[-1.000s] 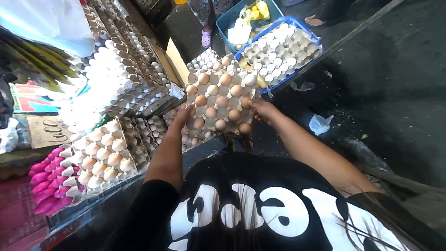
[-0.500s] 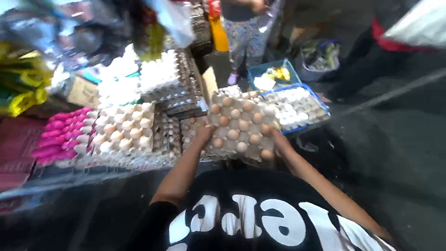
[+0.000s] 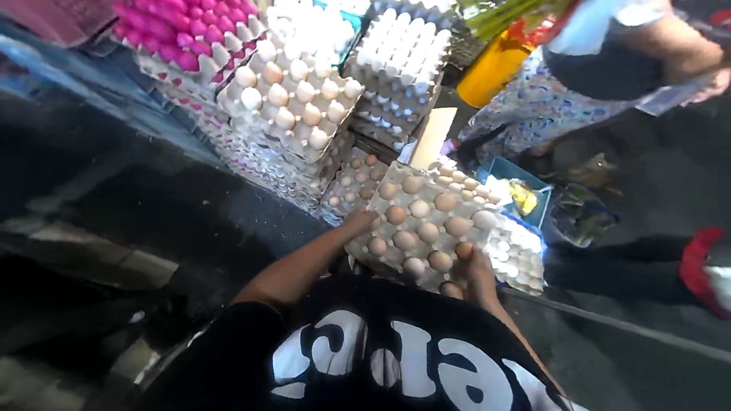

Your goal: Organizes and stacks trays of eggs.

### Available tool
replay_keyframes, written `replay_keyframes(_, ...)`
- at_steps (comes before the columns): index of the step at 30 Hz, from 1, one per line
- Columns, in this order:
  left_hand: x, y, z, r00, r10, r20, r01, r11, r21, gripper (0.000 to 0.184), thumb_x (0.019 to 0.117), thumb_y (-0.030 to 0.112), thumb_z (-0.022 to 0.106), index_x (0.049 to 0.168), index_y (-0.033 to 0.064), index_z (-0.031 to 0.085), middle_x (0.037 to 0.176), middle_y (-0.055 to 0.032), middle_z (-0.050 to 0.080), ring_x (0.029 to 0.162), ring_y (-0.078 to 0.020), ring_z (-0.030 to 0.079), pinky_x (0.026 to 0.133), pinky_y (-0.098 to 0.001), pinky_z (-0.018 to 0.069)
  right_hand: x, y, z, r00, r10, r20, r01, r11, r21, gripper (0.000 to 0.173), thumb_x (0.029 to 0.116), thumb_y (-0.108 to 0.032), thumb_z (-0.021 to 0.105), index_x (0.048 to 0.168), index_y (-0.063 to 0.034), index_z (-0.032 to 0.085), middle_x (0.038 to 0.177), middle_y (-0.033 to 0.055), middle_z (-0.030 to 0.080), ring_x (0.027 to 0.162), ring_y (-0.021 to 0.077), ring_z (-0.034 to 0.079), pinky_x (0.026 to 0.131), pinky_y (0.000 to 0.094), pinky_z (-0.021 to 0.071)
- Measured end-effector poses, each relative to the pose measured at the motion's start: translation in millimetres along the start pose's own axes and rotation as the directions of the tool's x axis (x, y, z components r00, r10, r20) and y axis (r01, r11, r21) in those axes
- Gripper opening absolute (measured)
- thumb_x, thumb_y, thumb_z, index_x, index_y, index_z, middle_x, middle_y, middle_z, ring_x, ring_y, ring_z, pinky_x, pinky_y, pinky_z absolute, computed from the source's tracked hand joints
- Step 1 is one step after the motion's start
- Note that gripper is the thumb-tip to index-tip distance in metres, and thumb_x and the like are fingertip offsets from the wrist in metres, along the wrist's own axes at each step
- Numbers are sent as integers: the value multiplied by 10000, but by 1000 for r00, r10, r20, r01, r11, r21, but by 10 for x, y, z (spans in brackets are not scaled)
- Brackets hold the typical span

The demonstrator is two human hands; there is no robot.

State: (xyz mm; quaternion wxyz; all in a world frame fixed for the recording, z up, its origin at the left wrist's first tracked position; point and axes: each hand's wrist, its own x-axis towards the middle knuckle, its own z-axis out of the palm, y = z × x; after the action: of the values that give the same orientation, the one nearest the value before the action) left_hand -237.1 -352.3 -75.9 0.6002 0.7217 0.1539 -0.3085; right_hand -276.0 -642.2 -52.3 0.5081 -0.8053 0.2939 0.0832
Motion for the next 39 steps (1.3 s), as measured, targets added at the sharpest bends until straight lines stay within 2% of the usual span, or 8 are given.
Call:
replay_keyframes(7, 761, -89, -603, 994, -108, -31, 107, 994, -35, 456, 1100, 302, 425, 1272, -76, 614, 1268, -267, 619, 1174, -341, 596, 1031, -532, 454, 610, -175, 799, 991, -69, 113, 71, 997, -8, 599, 1111, -430, 338, 1400, 79, 464, 1235, 270, 594, 1078, 326, 626, 930, 509, 530)
replay_keyframes(12, 1526, -154, -725, 972, -169, -165, 151, 982, -112, 456, 1085, 293, 466, 1310, -80, 601, 1359, -290, 584, 1288, -399, 550, 1090, -593, 410, 922, -466, 1240, 992, -52, 111, 50, 999, 20, 698, 1098, -426, 419, 1570, 26, 177, 1438, 298, 473, 1217, 345, 586, 1007, 493, 513)
replay_keyframes(20, 2209, -582, -906, 916, -237, -324, 184, 965, -188, 486, 1045, 317, 540, 1332, -74, 551, 1213, -276, 633, 1118, -376, 622, 970, -562, 493, 1550, -234, 1772, 930, -65, 362, 63, 998, 19, 534, 1098, -418, 403, 1301, 63, 514, 1011, 160, 639, 847, 198, 646, 775, 388, 576)
replay_keyframes(23, 2168, -610, -914, 880, -229, -416, 164, 969, -187, 550, 992, 293, 611, 1449, 8, 497, 1384, -274, 577, 1296, -407, 563, 1071, -606, 455, 1800, -186, 1817, 831, 125, 543, -137, 990, -18, 615, 1113, -483, 265, 1500, -28, 411, 1372, 195, 579, 1193, 259, 614, 988, 464, 535)
replay_keyframes(27, 2133, -610, -943, 871, -181, -457, 128, 981, -144, 497, 997, 271, 605, 1423, 20, 555, 1395, -253, 585, 1321, -388, 554, 1095, -583, 441, 1967, -177, 1983, 763, 220, 608, -330, 941, 73, 625, 1081, -573, 202, 1383, -116, 503, 1163, 135, 641, 1003, 245, 647, 829, 479, 563)
replay_keyframes(31, 1816, -569, -1007, 898, 17, -440, 50, 989, 141, 437, 1086, 213, 456, 1450, -18, 527, 1464, -258, 539, 1398, -386, 494, 1170, -559, 370, 1936, -137, 2013, 762, 211, 612, -374, 915, 149, 530, 1099, -490, 265, 1394, -109, 486, 1194, 125, 624, 1033, 229, 634, 864, 449, 557)
replay_keyframes(34, 1432, -678, -938, 824, 155, -545, -74, 983, 168, 384, 1072, 169, 477, 1389, -8, 605, 1428, -224, 592, 1370, -340, 541, 1178, -504, 391, 1910, -116, 1986, 802, 215, 557, -335, 934, 122, 548, 1091, -497, 288, 1428, -100, 459, 1223, 138, 608, 1036, 234, 625, 865, 450, 545)
replay_keyframes(39, 966, -1059, -776, 811, -104, -576, 84, 995, -61, 352, 1076, 167, 489, 1344, -17, 625, 1350, -235, 631, 1276, -357, 604, 1110, -530, 451, 1996, -240, 1901, 807, 252, 534, -331, 942, 57, 566, 1093, -488, 305, 1500, -104, 388, 1374, 166, 546, 1148, 267, 597, 928, 484, 527)
